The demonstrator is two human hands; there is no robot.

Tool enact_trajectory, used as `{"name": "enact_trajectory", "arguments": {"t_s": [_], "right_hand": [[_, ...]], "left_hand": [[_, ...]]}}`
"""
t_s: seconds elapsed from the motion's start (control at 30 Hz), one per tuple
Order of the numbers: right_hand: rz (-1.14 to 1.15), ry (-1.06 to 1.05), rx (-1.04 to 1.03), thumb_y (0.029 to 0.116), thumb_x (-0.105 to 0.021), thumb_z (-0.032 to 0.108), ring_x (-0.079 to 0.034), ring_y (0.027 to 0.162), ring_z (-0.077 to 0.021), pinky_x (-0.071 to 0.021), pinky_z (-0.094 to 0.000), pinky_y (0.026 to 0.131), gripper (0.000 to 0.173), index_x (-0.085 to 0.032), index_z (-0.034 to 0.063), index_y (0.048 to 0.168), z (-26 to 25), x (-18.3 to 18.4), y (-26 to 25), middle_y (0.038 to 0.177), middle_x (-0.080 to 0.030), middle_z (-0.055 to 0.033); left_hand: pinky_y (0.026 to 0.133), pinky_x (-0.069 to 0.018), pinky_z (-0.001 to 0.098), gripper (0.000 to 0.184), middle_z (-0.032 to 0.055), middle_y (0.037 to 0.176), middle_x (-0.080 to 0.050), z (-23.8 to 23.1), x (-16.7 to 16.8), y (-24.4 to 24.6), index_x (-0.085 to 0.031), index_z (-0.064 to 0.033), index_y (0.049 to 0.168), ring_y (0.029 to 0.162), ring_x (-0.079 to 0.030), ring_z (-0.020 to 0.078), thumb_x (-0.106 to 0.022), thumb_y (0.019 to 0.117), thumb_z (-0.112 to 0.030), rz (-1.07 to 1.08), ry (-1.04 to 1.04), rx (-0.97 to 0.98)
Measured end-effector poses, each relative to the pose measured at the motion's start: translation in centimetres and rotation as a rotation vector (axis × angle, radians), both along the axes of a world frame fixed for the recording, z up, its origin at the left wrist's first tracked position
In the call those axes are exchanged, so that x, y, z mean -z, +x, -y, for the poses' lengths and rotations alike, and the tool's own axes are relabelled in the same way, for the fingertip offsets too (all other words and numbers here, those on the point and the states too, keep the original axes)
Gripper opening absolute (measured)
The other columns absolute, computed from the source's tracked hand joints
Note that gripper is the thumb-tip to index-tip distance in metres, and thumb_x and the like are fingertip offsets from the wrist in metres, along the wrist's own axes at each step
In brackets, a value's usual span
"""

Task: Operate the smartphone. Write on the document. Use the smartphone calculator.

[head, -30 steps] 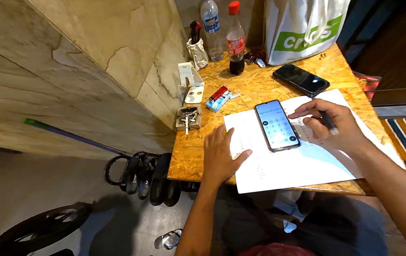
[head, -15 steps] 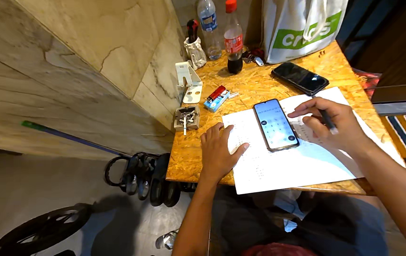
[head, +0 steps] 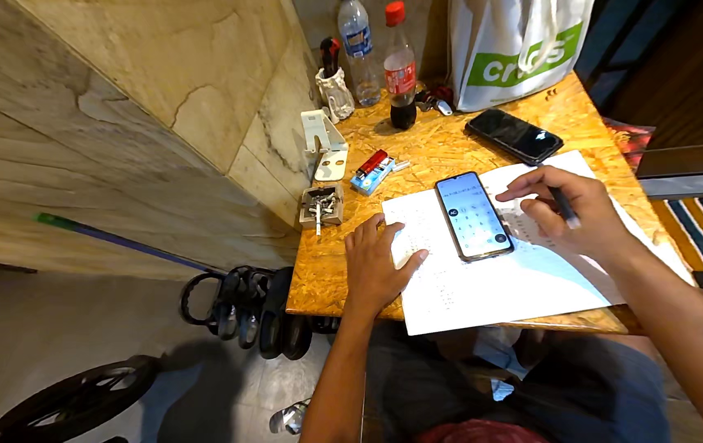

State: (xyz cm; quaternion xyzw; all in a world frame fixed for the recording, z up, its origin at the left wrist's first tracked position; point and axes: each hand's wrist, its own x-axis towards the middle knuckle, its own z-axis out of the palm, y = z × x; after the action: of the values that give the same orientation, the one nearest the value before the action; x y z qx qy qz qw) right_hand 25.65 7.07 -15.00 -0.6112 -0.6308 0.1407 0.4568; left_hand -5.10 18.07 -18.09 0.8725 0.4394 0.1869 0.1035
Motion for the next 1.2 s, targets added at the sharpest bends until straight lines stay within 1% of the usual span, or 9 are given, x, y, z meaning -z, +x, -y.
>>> {"name": "enact_trajectory", "arguments": {"t_s": [0.17, 0.27, 0.43, 0.6, 0.73, 0.9, 0.97, 1.07, 1.2], "right_hand": [[0.007, 0.007, 0.006, 0.0915, -0.052, 0.014, -0.060, 0.058, -0.0078, -0.0491, -0.0274, 0.046, 0.029, -0.065, 0.0128, 0.118, 0.02, -0.04, -0.06, 0.107, -0.075, 0.0003], [0.006, 0.006, 0.006, 0.0919, -0.052, 0.014, -0.060, 0.058, -0.0077, -0.0489, -0.0271, 0.046, 0.029, -0.065, 0.0127, 0.118, 0.08, -0.11, -0.05, 0.107, -0.075, 0.0005], [0.004, 0.008, 0.001, 0.0919, -0.052, 0.014, -0.061, 0.059, -0.0084, -0.0499, -0.0279, 0.046, 0.029, -0.065, 0.0128, 0.118, 0.01, -0.01, 0.01, 0.107, -0.075, 0.0004], [0.008, 0.012, -0.001, 0.0912, -0.052, 0.013, -0.061, 0.060, -0.0088, -0.0501, -0.0283, 0.047, 0.029, -0.064, 0.0118, 0.118, 0.01, -0.02, -0.03, 0.107, -0.075, -0.0007], [0.011, 0.012, 0.006, 0.0914, -0.052, 0.013, -0.060, 0.058, -0.0080, -0.0497, -0.0279, 0.046, 0.029, -0.064, 0.0124, 0.118, 0.01, 0.04, 0.02, 0.107, -0.075, 0.0001], [0.024, -0.001, 0.008, 0.0918, -0.052, 0.014, -0.061, 0.060, -0.0090, -0.0506, -0.0290, 0.047, 0.029, -0.064, 0.0125, 0.118, 0.09, -0.03, 0.10, 0.107, -0.075, -0.0001], [0.027, -0.003, 0.011, 0.0922, -0.052, 0.015, -0.061, 0.060, -0.0089, -0.0502, -0.0288, 0.047, 0.029, -0.064, 0.0128, 0.118, 0.11, -0.07, 0.10, 0.107, -0.075, 0.0000], [0.025, -0.002, 0.012, 0.0927, -0.052, 0.015, -0.061, 0.060, -0.0085, -0.0495, -0.0282, 0.047, 0.029, -0.064, 0.0131, 0.119, 0.13, -0.05, 0.11, 0.108, -0.075, 0.0005], [0.029, 0.012, 0.009, 0.0925, -0.052, 0.014, -0.062, 0.061, -0.0086, -0.0497, -0.0280, 0.047, 0.029, -0.063, 0.0122, 0.118, 0.11, -0.03, 0.13, 0.108, -0.075, -0.0002]], "left_hand": [[0.116, -0.0310, 0.0496, 0.067, -0.0003, 0.151, -0.050, 0.04, -0.04, -0.01, -0.069, -0.0295, 0.129, 0.139, -0.044, 0.0215, -0.054, 0.0865, -0.079, -0.001, -0.006, 0.002], [0.115, -0.0319, 0.0494, 0.066, -0.0013, 0.152, -0.049, 0.03, 0.01, -0.11, -0.069, -0.0299, 0.129, 0.139, -0.044, 0.0211, -0.055, 0.0865, -0.079, 0.008, -0.008, 0.000], [0.114, -0.0341, 0.0482, 0.059, -0.0033, 0.153, -0.048, 0.03, 0.27, -0.37, -0.072, -0.0302, 0.122, 0.138, -0.045, 0.0189, -0.060, 0.0855, -0.075, 0.102, -0.016, 0.004], [0.115, -0.0337, 0.0489, 0.057, -0.0026, 0.155, -0.047, 0.10, 0.34, -0.40, -0.074, -0.0310, 0.116, 0.140, -0.044, 0.0194, -0.061, 0.0845, -0.076, 0.104, -0.004, 0.009], [0.115, -0.0334, 0.0491, 0.057, -0.0033, 0.155, -0.047, 0.20, 0.27, -0.35, -0.075, -0.0309, 0.115, 0.141, -0.043, 0.0196, -0.060, 0.0842, -0.077, 0.094, 0.001, 0.004], [0.114, -0.0351, 0.0496, 0.055, -0.0030, 0.155, -0.048, 0.25, 0.35, -0.62, -0.076, -0.0315, 0.112, 0.142, -0.043, 0.0201, -0.066, 0.0805, -0.076, 0.167, 0.030, 0.034], [0.115, -0.0342, 0.0499, 0.056, -0.0029, 0.155, -0.047, 0.27, 0.41, -0.67, -0.076, -0.0317, 0.110, 0.142, -0.042, 0.0200, -0.066, 0.0793, -0.077, 0.178, 0.035, 0.047], [0.116, -0.0323, 0.0502, 0.053, -0.0031, 0.155, -0.047, 0.27, 0.50, -0.67, -0.077, -0.0325, 0.105, 0.143, -0.040, 0.0195, -0.067, 0.0786, -0.077, 0.174, 0.044, 0.058], [0.116, -0.0311, 0.0506, 0.054, -0.0031, 0.154, -0.049, 0.24, 0.53, -0.67, -0.078, -0.0323, 0.104, 0.144, -0.039, 0.0200, -0.066, 0.0788, -0.078, 0.153, 0.052, 0.061]]}}
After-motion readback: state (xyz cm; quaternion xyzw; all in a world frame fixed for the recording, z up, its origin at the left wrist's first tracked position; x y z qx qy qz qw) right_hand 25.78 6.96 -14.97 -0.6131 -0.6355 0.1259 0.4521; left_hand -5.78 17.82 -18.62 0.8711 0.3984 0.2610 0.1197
